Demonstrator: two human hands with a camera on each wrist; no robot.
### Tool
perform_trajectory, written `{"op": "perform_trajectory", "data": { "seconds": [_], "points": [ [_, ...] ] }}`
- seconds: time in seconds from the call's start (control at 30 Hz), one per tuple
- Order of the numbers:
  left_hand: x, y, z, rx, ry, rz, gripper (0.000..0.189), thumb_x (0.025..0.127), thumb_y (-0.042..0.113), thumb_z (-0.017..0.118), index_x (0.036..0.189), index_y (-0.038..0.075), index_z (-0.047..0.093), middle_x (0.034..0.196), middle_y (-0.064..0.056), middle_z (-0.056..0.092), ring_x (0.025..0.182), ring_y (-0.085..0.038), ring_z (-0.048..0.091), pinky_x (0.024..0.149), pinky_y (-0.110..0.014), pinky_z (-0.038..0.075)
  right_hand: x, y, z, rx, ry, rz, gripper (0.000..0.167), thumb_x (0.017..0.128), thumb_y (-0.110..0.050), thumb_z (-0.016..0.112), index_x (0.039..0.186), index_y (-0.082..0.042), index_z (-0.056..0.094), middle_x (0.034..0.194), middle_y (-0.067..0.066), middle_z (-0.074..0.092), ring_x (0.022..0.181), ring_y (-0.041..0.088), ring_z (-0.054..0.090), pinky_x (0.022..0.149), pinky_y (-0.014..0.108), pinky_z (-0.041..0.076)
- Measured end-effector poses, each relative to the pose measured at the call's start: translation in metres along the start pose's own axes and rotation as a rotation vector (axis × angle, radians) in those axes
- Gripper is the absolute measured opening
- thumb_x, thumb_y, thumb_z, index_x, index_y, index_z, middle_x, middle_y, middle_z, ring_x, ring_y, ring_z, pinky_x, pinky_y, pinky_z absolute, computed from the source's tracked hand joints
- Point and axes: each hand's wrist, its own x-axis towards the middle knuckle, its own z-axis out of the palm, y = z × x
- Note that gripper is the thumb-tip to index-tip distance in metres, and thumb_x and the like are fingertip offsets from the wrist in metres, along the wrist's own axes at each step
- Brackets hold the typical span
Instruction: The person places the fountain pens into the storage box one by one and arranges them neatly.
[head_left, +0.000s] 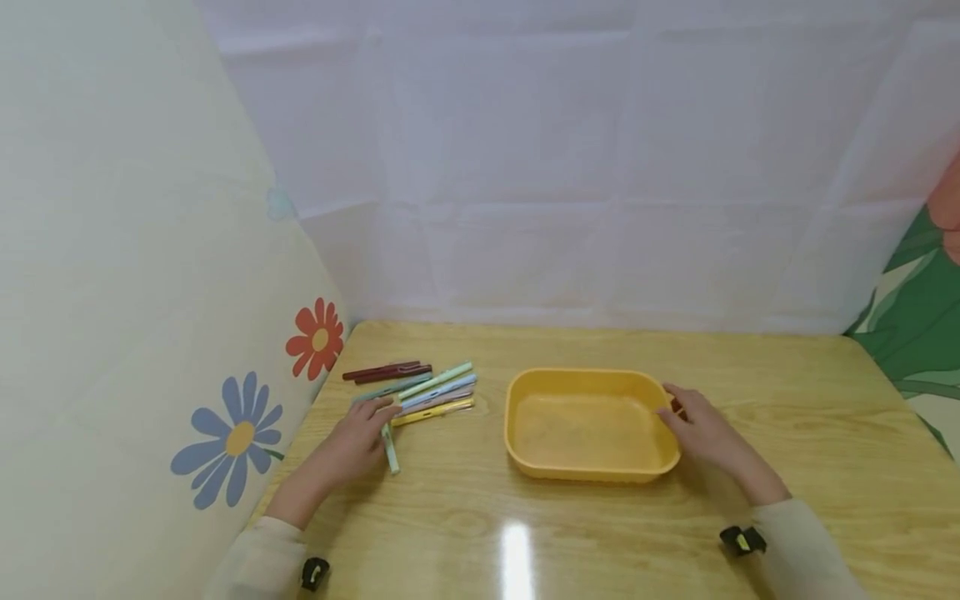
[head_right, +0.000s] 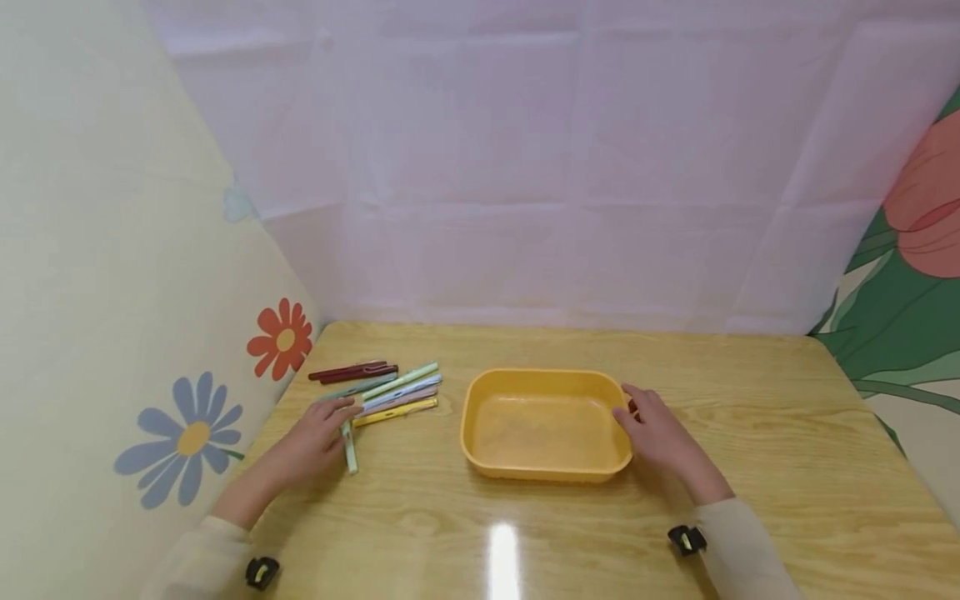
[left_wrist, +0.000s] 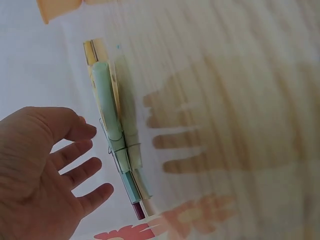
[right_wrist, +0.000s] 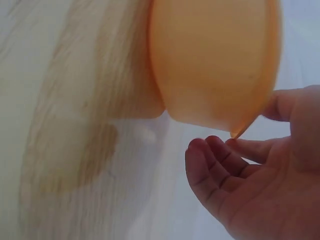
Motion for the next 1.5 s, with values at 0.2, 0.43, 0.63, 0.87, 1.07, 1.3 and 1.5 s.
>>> {"op": "perform_trajectory", "data": {
  "seconds": [0.2,0.43,0.63,0.87,1.07,1.3,1.5],
  "points": [
    [-0.001,-0.006,0.002,0.001,-0.002,0.062,0.035,0.085,-0.013,0.065,0.116,0.002,0.069,0.118,-0.019,0.063,0.115,-0.040,0.056,0.098,-0.058,0.051,0.000,-0.002,-0.008,0.211,-0.101,0.160,0.062,0.108,-0.021,0.049,0.154,0.011,0.024,0.122,0.029,0.054,0.100,0.031,0.062,0.074,0.038,0.059],
    [-0.001,-0.009,0.003,-0.012,-0.047,0.033,0.026,0.086,-0.012,0.070,0.100,0.010,0.073,0.107,-0.009,0.065,0.108,-0.034,0.057,0.094,-0.054,0.053,-0.001,0.002,-0.010,0.347,-0.130,0.224,0.059,0.108,-0.018,0.047,0.154,0.010,0.022,0.122,0.030,0.052,0.092,0.025,0.064,0.075,0.038,0.060],
    [-0.002,-0.007,0.002,0.028,-0.067,0.017,0.022,0.085,-0.007,0.074,0.092,0.015,0.074,0.100,-0.004,0.062,0.099,-0.029,0.056,0.088,-0.050,0.053,0.001,0.005,-0.012,0.361,-0.153,0.245,0.059,0.108,-0.020,0.045,0.155,0.008,0.022,0.120,0.026,0.057,0.092,0.024,0.064,0.077,0.040,0.060],
    [-0.002,-0.001,-0.002,0.022,-0.096,-0.008,0.022,0.081,0.000,0.081,0.085,0.021,0.073,0.094,0.003,0.059,0.090,-0.021,0.051,0.078,-0.043,0.051,0.002,0.004,-0.017,0.383,-0.179,0.251,0.059,0.108,-0.020,0.045,0.154,0.009,0.023,0.114,0.022,0.063,0.091,0.023,0.064,0.075,0.038,0.059],
    [-0.002,0.004,-0.009,0.012,-0.126,0.023,0.019,0.082,0.007,0.082,0.088,0.022,0.072,0.094,0.006,0.062,0.087,-0.017,0.051,0.074,-0.038,0.050,0.002,0.006,-0.018,0.439,-0.191,0.256,0.054,0.105,-0.016,0.046,0.150,0.011,0.029,0.111,0.019,0.063,0.089,0.024,0.064,0.074,0.037,0.059],
    [0.006,0.018,-0.016,-0.017,-0.206,-0.051,0.011,0.092,0.011,0.073,0.101,0.018,0.072,0.093,0.008,0.065,0.084,-0.011,0.059,0.077,-0.036,0.056,0.001,0.008,-0.019,0.486,-0.198,0.246,0.053,0.105,-0.014,0.047,0.149,0.011,0.030,0.108,0.018,0.062,0.088,0.023,0.064,0.073,0.037,0.059],
    [0.011,0.029,-0.014,-0.053,-0.231,-0.040,0.015,0.096,0.009,0.069,0.110,0.012,0.071,0.102,0.000,0.069,0.091,-0.016,0.065,0.080,-0.038,0.059,0.001,0.007,-0.019,0.491,-0.199,0.251,0.054,0.105,-0.014,0.047,0.150,0.011,0.030,0.107,0.017,0.062,0.088,0.023,0.063,0.073,0.038,0.059]
  ]
}}
